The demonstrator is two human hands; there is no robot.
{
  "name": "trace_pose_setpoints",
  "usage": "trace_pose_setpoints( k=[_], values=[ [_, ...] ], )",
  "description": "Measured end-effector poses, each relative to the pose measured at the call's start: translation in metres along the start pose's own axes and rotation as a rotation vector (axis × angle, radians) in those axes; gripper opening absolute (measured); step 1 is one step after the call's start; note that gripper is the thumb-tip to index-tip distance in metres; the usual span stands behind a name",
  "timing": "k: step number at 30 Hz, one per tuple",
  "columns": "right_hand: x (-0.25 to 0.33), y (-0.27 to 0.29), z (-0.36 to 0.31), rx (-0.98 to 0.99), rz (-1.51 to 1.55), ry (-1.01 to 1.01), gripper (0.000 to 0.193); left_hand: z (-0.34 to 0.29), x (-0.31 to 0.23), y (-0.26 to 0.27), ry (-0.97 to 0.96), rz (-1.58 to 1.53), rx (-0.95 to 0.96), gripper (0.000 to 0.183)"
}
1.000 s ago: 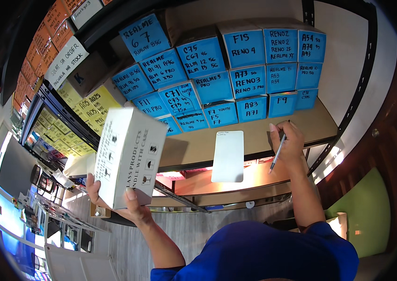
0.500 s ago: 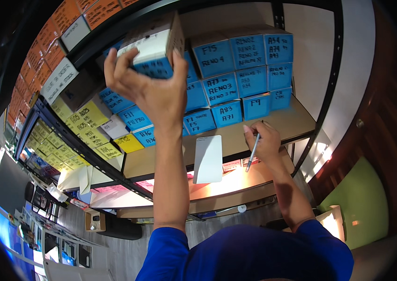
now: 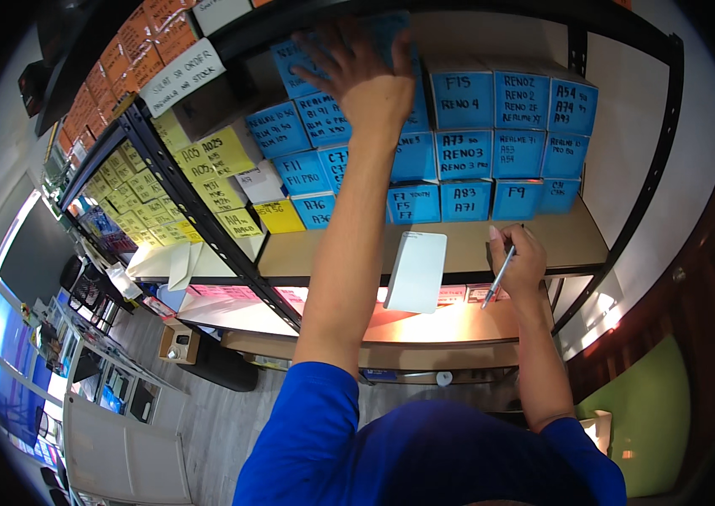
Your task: The person handles bubble-wrapped items and boxes on shelves, then writes on a notepad while moving between shelves and a workbench. The person picks up and places boxes, writes notes, and continues handling items on shelves.
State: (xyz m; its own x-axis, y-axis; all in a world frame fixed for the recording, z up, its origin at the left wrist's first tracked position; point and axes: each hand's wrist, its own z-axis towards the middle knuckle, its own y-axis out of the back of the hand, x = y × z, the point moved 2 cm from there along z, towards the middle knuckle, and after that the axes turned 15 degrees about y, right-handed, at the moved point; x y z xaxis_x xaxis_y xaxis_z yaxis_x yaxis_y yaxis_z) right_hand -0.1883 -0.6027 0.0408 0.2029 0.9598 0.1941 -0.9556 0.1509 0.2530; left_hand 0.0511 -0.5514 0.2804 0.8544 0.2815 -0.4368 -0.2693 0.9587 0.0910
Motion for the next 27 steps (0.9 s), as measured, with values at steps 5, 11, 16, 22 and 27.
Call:
trace_pose_setpoints(
  k=[5,11,16,22,27],
  values=[
    [0.006,-0.003,-0.002,0.023,0.0,0.019,0.03,0.008,0.03,-0.015,-0.047,0.2,0.029,0.089],
    [-0.021,-0.013,-0.014,-0.002,0.229,-0.115,0.031,-0.02,0.025,0.044,-0.049,-0.145,0.151,0.085],
    [-0.022,0.003,-0.043,-0.136,0.649,-0.439,0.036,-0.094,0.08,0.143,-0.222,-0.098,0.294,0.085],
    [0.026,0.009,-0.04,-0.139,0.64,-0.363,0.038,-0.04,0.189,0.12,0.172,0.022,0.075,0.09],
    [0.061,0.011,-0.026,-0.165,0.555,-0.323,0.04,-0.028,0.21,0.087,0.11,0.168,0.159,0.091]
  ],
)
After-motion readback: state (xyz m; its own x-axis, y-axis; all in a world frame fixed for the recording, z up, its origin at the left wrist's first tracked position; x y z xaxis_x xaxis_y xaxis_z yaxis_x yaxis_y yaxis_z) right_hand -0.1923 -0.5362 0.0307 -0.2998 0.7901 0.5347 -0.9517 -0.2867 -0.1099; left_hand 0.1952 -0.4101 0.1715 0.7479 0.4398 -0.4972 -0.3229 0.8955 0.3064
